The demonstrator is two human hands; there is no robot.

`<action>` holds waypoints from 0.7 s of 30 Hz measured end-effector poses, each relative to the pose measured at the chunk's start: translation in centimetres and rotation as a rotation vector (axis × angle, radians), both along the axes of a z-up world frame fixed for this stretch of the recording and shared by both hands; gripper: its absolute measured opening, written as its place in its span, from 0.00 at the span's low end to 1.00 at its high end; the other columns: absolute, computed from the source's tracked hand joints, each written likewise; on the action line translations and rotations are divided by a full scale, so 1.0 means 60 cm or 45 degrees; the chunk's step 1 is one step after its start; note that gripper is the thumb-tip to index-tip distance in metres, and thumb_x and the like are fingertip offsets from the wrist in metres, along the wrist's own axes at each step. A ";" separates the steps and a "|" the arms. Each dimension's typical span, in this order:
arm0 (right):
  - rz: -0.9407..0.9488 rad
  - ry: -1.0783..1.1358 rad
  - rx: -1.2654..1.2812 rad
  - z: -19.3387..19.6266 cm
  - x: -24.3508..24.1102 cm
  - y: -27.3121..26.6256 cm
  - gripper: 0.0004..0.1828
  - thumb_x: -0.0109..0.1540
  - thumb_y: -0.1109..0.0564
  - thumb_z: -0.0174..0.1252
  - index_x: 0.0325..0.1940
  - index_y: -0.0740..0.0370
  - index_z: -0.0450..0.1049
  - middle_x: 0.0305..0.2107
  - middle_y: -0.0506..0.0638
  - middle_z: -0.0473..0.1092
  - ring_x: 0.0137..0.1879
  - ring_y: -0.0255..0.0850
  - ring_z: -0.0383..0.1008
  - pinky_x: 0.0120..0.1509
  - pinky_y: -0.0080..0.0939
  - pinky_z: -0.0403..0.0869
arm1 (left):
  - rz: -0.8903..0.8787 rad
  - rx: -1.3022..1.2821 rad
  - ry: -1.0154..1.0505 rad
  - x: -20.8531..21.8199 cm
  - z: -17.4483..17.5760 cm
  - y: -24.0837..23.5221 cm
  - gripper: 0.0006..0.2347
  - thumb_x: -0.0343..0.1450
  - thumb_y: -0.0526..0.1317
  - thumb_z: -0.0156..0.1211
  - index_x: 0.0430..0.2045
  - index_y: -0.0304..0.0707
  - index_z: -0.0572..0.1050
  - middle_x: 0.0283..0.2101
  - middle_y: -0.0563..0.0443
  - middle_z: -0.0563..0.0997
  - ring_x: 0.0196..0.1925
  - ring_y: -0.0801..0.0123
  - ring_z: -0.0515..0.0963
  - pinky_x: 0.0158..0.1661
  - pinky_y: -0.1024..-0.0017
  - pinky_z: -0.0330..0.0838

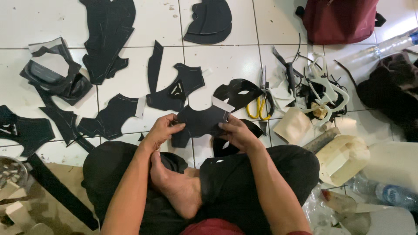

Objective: The person sits on the floor and assembles black mask pieces by hand. They pick up various cut components, align them, and press them together to form the mask structure. The person handles multiple mask parts and occasionally moves pieces aside to access others.

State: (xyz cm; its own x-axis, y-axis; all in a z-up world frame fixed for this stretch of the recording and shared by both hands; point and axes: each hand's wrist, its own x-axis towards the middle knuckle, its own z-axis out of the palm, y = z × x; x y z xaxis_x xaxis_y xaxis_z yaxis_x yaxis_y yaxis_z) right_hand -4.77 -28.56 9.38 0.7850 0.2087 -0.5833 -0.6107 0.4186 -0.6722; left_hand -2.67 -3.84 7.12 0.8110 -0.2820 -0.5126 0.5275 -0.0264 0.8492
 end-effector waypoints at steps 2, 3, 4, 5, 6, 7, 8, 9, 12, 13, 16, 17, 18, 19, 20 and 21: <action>-0.039 0.019 -0.210 -0.048 0.000 -0.004 0.18 0.58 0.61 0.55 0.50 0.68 0.64 0.33 0.56 0.70 0.36 0.45 0.76 0.42 0.45 0.77 | -0.028 0.075 -0.063 -0.001 0.020 0.011 0.08 0.61 0.36 0.66 0.30 0.38 0.75 0.24 0.55 0.74 0.24 0.79 0.73 0.23 0.85 0.64; -0.077 0.035 -0.419 -0.072 0.004 -0.007 0.21 0.59 0.56 0.56 0.51 0.70 0.62 0.34 0.59 0.69 0.36 0.47 0.76 0.42 0.44 0.77 | -0.053 0.152 -0.129 0.000 0.030 0.017 0.08 0.61 0.36 0.65 0.31 0.39 0.76 0.26 0.53 0.75 0.24 0.79 0.74 0.25 0.83 0.67; -0.074 0.030 -0.425 -0.071 0.007 -0.014 0.21 0.59 0.56 0.56 0.51 0.70 0.62 0.34 0.59 0.69 0.36 0.47 0.76 0.42 0.44 0.77 | -0.049 0.146 -0.132 -0.002 0.031 0.029 0.08 0.61 0.36 0.65 0.31 0.39 0.76 0.26 0.53 0.75 0.24 0.79 0.74 0.25 0.83 0.67; -0.067 -0.100 -0.712 -0.071 0.010 -0.019 0.19 0.59 0.55 0.56 0.50 0.69 0.64 0.34 0.61 0.70 0.36 0.47 0.75 0.41 0.42 0.77 | -0.037 0.156 -0.170 -0.007 0.031 0.042 0.09 0.61 0.36 0.64 0.33 0.38 0.77 0.27 0.50 0.77 0.25 0.76 0.74 0.28 0.79 0.69; -0.059 -0.234 -0.997 -0.072 0.013 -0.023 0.17 0.60 0.55 0.55 0.48 0.68 0.66 0.34 0.62 0.70 0.37 0.47 0.75 0.40 0.40 0.77 | -0.024 0.166 -0.208 -0.011 0.030 0.057 0.10 0.62 0.36 0.63 0.35 0.38 0.77 0.29 0.47 0.78 0.26 0.72 0.75 0.31 0.75 0.71; -0.051 -0.236 -1.000 -0.068 0.026 -0.017 0.17 0.60 0.55 0.55 0.48 0.68 0.66 0.34 0.62 0.70 0.37 0.47 0.75 0.40 0.40 0.77 | -0.016 0.162 -0.206 -0.019 0.056 0.067 0.10 0.62 0.36 0.63 0.35 0.38 0.77 0.29 0.47 0.78 0.26 0.72 0.75 0.31 0.75 0.71; 0.112 -0.253 -1.246 -0.065 0.039 -0.011 0.17 0.59 0.50 0.55 0.48 0.60 0.68 0.34 0.57 0.72 0.40 0.46 0.75 0.42 0.43 0.76 | 0.091 0.087 -0.213 -0.027 0.082 0.077 0.08 0.63 0.34 0.62 0.33 0.36 0.77 0.28 0.49 0.78 0.28 0.74 0.73 0.32 0.75 0.71; 0.276 -0.267 -1.487 -0.062 0.051 -0.004 0.16 0.58 0.45 0.56 0.47 0.52 0.71 0.34 0.51 0.73 0.42 0.46 0.75 0.44 0.45 0.75 | 0.196 0.014 -0.219 -0.034 0.109 0.087 0.06 0.63 0.32 0.62 0.32 0.35 0.77 0.27 0.50 0.78 0.29 0.76 0.72 0.33 0.76 0.71; 0.318 -0.258 -1.506 -0.031 0.099 0.052 0.23 0.57 0.44 0.54 0.52 0.54 0.67 0.42 0.55 0.72 0.52 0.49 0.72 0.54 0.50 0.71 | 0.489 -0.255 -0.168 -0.051 0.086 0.120 0.07 0.63 0.30 0.60 0.32 0.33 0.76 0.27 0.49 0.78 0.33 0.73 0.76 0.35 0.75 0.73; 0.325 -0.260 -1.504 -0.041 0.117 0.065 0.23 0.57 0.44 0.54 0.52 0.54 0.67 0.42 0.55 0.72 0.52 0.49 0.72 0.54 0.50 0.71 | 0.496 -0.252 -0.166 -0.045 0.085 0.124 0.07 0.63 0.30 0.60 0.32 0.33 0.76 0.27 0.49 0.78 0.33 0.73 0.76 0.35 0.75 0.73; 0.273 -0.270 -1.420 -0.072 0.166 0.107 0.32 0.58 0.36 0.55 0.57 0.57 0.60 0.44 0.55 0.71 0.52 0.46 0.72 0.52 0.46 0.73 | 0.692 -0.424 -0.204 -0.034 0.059 0.147 0.07 0.63 0.29 0.58 0.33 0.31 0.75 0.29 0.44 0.78 0.33 0.66 0.79 0.37 0.69 0.75; 0.237 -0.213 -1.444 -0.080 0.181 0.119 0.33 0.57 0.39 0.57 0.58 0.59 0.58 0.43 0.55 0.71 0.51 0.45 0.72 0.51 0.45 0.74 | 0.794 -0.508 -0.184 -0.032 0.034 0.158 0.07 0.63 0.30 0.57 0.32 0.32 0.74 0.29 0.41 0.78 0.33 0.62 0.80 0.37 0.68 0.75; 0.201 -0.157 -1.469 -0.088 0.195 0.129 0.34 0.57 0.42 0.60 0.59 0.60 0.56 0.43 0.56 0.71 0.51 0.45 0.73 0.50 0.44 0.74 | 0.897 -0.593 -0.164 -0.030 0.008 0.169 0.06 0.63 0.30 0.56 0.32 0.34 0.74 0.30 0.39 0.79 0.33 0.57 0.81 0.36 0.67 0.76; 0.205 -0.157 -1.468 -0.090 0.201 0.134 0.34 0.57 0.42 0.60 0.59 0.60 0.56 0.43 0.56 0.71 0.51 0.45 0.73 0.50 0.44 0.74 | 0.901 -0.592 -0.163 -0.025 0.008 0.170 0.06 0.63 0.30 0.56 0.32 0.34 0.74 0.30 0.39 0.79 0.33 0.57 0.81 0.36 0.67 0.76; 0.166 -0.157 -1.485 -0.092 0.206 0.139 0.31 0.57 0.45 0.60 0.57 0.61 0.58 0.38 0.53 0.73 0.48 0.43 0.74 0.49 0.43 0.73 | 0.991 -0.648 -0.176 -0.019 0.008 0.171 0.06 0.64 0.30 0.55 0.32 0.34 0.73 0.31 0.39 0.79 0.34 0.57 0.81 0.38 0.67 0.76; 0.129 -0.152 -1.502 -0.095 0.206 0.142 0.27 0.58 0.49 0.59 0.54 0.62 0.59 0.32 0.50 0.75 0.45 0.42 0.75 0.48 0.41 0.72 | 1.082 -0.703 -0.183 -0.018 0.007 0.171 0.07 0.64 0.31 0.54 0.33 0.34 0.73 0.31 0.39 0.79 0.35 0.57 0.82 0.39 0.68 0.77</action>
